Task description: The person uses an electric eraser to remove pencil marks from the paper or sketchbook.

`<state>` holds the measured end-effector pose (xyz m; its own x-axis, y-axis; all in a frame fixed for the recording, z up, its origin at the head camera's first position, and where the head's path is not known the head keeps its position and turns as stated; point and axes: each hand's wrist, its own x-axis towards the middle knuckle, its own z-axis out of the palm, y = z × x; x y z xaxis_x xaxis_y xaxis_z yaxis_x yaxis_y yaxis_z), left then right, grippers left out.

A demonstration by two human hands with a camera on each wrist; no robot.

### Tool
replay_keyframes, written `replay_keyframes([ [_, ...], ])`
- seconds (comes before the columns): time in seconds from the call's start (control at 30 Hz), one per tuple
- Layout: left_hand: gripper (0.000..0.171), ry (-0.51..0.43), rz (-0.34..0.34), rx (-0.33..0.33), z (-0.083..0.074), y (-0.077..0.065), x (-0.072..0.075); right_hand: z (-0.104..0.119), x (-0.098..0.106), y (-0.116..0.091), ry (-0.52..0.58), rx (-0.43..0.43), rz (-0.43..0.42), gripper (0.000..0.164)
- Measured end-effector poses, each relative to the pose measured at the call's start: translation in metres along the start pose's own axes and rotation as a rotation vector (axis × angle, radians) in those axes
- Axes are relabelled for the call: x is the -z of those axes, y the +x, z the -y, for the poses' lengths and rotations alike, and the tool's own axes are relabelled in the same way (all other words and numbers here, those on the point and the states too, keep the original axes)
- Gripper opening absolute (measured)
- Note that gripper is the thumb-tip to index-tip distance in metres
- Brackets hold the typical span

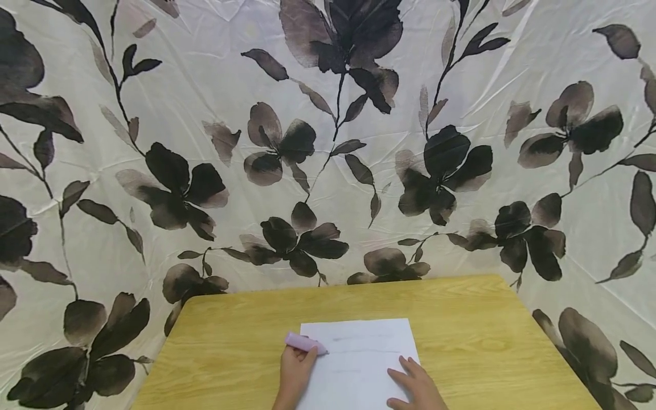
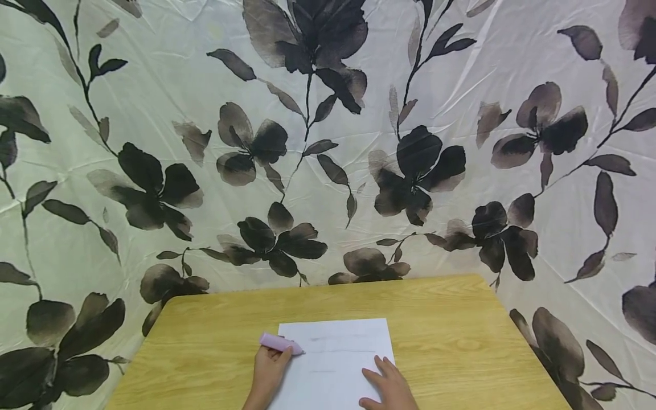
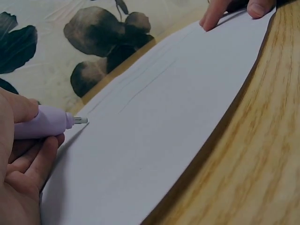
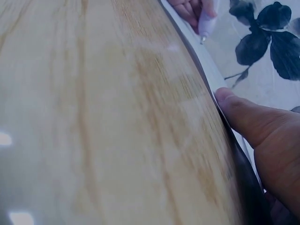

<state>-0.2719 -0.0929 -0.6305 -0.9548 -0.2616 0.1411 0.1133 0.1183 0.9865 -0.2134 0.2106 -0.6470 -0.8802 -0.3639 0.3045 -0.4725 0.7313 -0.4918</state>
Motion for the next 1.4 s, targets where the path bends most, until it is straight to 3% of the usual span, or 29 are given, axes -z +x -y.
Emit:
replay_keyframes([
  [0.23,0.036,0.046,-0.009,-0.001,-0.005,0.002,-0.002,0.003,0.005,0.002,0.034,-0.02,0.01,0.062],
  [0.47,0.036,0.126,-0.041,0.034,-0.005,-0.003,-0.007,0.0,-0.001,-0.002,-0.022,0.014,-0.031,0.062],
  [0.8,0.032,0.114,-0.058,-0.026,-0.003,-0.003,-0.012,-0.002,-0.004,-0.003,-0.023,0.003,-0.031,0.062],
  [1.07,0.031,0.144,-0.041,-0.027,-0.003,-0.008,-0.014,0.001,-0.006,-0.005,-0.066,0.033,-0.07,0.06],
  [1.23,0.031,0.131,-0.064,-0.051,-0.005,-0.008,-0.015,0.0,-0.006,-0.005,-0.029,0.002,-0.038,0.061],
  [1.4,0.032,0.141,-0.034,-0.048,-0.006,-0.006,-0.017,0.0,-0.003,-0.004,-0.018,-0.03,0.006,0.062],
])
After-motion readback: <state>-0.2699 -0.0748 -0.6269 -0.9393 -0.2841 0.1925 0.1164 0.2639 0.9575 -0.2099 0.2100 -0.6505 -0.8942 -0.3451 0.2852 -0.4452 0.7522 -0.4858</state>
